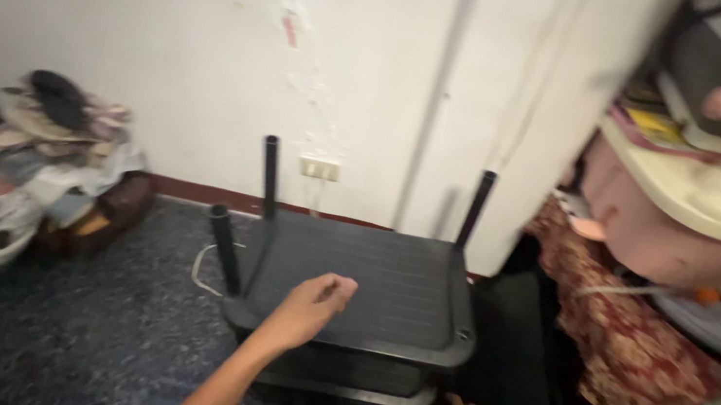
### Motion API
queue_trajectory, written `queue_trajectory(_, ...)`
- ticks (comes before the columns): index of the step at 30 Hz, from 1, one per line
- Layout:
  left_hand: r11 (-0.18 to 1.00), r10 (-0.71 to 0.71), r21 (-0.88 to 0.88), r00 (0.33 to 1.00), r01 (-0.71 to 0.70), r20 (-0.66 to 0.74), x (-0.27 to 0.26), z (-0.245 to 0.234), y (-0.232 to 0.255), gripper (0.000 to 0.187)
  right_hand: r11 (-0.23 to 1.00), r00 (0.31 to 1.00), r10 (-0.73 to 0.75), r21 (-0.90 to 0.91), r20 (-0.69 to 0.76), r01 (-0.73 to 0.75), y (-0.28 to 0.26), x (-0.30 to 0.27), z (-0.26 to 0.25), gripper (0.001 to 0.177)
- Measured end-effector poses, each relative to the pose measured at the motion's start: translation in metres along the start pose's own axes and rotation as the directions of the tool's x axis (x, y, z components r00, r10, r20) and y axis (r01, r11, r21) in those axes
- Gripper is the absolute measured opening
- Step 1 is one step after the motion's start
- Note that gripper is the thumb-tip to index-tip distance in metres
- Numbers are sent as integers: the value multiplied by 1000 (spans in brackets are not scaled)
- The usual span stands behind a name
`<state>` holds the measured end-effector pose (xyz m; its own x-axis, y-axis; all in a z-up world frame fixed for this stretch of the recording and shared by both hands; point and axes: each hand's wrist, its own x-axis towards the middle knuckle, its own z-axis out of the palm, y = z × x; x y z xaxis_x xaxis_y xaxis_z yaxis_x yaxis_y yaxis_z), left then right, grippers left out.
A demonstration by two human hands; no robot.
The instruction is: The person disassembles a black plastic step stool by removing the top platform and detaching the legs. They then reassemble the stool by inserting the legs back into the platform and stacking the components.
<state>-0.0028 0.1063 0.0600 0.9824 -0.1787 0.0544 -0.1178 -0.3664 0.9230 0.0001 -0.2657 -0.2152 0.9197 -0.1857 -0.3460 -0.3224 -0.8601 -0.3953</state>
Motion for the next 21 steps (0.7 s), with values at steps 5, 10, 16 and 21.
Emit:
queue_trajectory(5,941,-74,327,996,83,-39,6,-44,-42,66,951,979,74,-310,191,-12,-31,-20,-14,58)
queue_trajectory(10,928,-303,233,953,291,19,10,-93,-71,66,840,702,-3,-379,712,389,-94,-33,-11,49)
queue_trajectory(16,817,-311,417,913,399,-265,3,-132,-113,74,775,481,-607,337,632,535,-229,-91,-62,30)
queue_trajectory(21,963,209,236,908,-127,-363,13,-119,-132,64,462,510,-860,389,-25,797,-328,-117,-97,35)
